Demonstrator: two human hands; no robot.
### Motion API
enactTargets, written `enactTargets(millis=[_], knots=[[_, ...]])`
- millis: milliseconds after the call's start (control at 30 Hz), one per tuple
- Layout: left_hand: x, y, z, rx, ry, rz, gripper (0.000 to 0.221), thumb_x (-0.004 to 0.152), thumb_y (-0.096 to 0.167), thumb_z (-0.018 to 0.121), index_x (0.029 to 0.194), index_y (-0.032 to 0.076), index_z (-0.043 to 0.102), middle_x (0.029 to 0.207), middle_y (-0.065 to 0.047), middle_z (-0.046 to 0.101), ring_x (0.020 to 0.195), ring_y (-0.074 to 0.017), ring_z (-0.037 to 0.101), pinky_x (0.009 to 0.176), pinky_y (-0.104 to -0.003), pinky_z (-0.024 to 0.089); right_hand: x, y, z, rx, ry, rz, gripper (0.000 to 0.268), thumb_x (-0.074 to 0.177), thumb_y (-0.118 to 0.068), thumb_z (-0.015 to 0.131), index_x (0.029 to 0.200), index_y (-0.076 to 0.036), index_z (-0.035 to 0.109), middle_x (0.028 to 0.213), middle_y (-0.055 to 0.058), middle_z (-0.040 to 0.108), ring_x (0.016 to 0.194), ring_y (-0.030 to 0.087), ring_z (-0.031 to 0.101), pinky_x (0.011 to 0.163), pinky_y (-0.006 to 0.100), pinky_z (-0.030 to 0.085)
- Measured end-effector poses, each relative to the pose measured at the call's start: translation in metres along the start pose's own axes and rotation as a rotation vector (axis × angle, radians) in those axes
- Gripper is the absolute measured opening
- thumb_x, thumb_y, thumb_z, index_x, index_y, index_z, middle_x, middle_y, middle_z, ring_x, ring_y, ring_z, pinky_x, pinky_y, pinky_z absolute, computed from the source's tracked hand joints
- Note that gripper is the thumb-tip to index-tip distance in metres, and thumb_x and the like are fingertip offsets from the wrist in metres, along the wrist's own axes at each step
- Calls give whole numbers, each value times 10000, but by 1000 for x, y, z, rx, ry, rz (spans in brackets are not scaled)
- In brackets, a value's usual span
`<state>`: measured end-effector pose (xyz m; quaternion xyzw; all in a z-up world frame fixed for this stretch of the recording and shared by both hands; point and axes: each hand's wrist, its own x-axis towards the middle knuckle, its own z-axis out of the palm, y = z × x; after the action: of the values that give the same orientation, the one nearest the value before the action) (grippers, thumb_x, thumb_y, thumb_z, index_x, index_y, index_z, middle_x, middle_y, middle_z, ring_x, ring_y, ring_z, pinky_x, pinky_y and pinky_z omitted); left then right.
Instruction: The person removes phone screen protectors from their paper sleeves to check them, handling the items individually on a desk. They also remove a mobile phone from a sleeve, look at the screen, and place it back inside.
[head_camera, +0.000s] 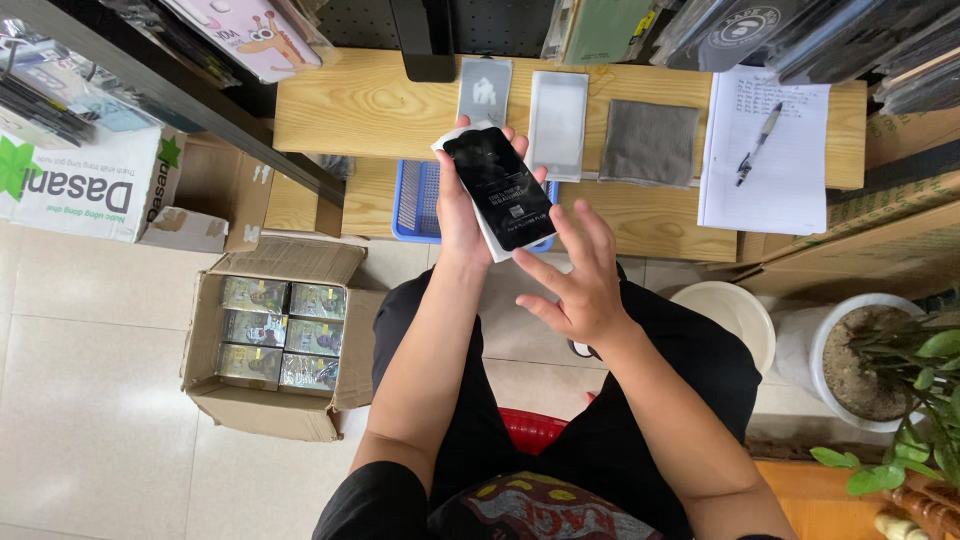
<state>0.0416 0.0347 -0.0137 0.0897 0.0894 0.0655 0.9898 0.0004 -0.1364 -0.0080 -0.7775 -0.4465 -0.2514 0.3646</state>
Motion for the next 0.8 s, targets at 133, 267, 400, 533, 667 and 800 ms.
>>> enactTargets(millis=[133,267,400,533,667,800], knots=[[0,4,-1,-7,-22,15,545,1025,570,420,1488,288,363,1400,-216,505,1293,-383,517,1044,-700,405,3,4,-10,20,20,64,478,940,-512,560,1309,-222,650,1540,231,339,1423,511,209,1100,661,227],[1,6,-1,-14,4,31,540,1020,566,415,1480,286,372,1407,-213,493,1288,-381,518,1045,-693,415,5,4,-17,24,75,134,496,956,-487,544,1329,-174,636,1555,227,305,1443,495,156,1131,647,200],[-1,7,1,-20,20,35,535,1009,563,432,1468,292,382,1401,-209,496,1273,-373,533,1035,-679,439,5,3,-16,14,100,161,564,957,-497,541,1352,-101,607,1556,231,294,1451,481,140,1153,620,189],[-3,6,2,-14,28,45,533,1012,558,432,1469,289,382,1406,-211,492,1279,-376,526,1039,-683,431,3,0,-14,17,93,150,551,960,-486,542,1351,-103,612,1553,230,299,1448,489,143,1156,616,184],[-3,5,3,15,40,74,532,1022,544,422,1484,290,353,1421,-218,472,1294,-380,507,1039,-709,408,2,-6,-9,18,50,120,537,942,-523,528,1316,-155,642,1530,228,337,1432,511,170,1132,645,192],[-6,3,6,59,46,94,516,1039,522,408,1490,280,344,1416,-226,474,1286,-392,510,1005,-727,429,0,-11,-2,30,34,61,530,938,-554,511,1291,-188,661,1516,220,363,1430,499,198,1117,623,216]])
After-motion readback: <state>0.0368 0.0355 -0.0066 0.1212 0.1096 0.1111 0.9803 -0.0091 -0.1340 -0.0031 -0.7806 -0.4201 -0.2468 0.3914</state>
